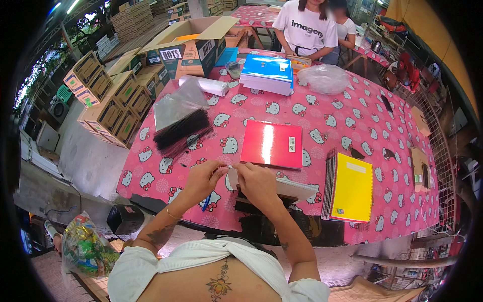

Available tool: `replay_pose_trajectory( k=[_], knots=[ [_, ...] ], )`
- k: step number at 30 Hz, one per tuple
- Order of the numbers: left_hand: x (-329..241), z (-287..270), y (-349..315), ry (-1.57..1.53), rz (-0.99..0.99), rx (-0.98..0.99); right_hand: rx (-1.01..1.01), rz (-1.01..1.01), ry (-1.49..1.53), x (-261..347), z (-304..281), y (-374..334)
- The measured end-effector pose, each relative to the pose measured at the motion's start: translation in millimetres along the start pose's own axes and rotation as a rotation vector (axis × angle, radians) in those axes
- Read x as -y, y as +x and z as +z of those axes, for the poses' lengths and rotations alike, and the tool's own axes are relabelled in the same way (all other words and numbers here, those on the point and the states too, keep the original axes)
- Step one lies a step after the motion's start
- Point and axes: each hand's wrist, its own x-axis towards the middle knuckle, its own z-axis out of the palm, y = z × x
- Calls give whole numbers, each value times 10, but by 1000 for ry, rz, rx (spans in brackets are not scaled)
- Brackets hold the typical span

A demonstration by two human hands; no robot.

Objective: The person organizes multiple notebooks on a table by flipping through their pages and stacking them on top of each other.

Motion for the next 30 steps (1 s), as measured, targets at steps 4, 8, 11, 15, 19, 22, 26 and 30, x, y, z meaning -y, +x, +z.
replay_pose_trajectory(
  k=[4,8,11,15,19,22,26,30],
  knots=[
    [128,0,103,-27,99,60,-5,-40,3,15,1,-5],
    [52,-153,199,-65,107,196,46,-8,66,-67,-9,4],
    [107,-189,295,-141,234,259,49,8,126,-67,-41,0],
    [97,-115,348,-66,273,425,58,17,159,-92,-80,9],
    [195,-136,380,-200,273,367,113,74,204,-79,-100,13],
    [142,-128,411,-16,259,502,107,76,202,-120,-74,-3],
    [33,-171,384,-24,300,399,86,54,229,-122,-89,3],
    [21,-110,385,51,266,491,132,25,185,-215,-121,-35]
  ],
)
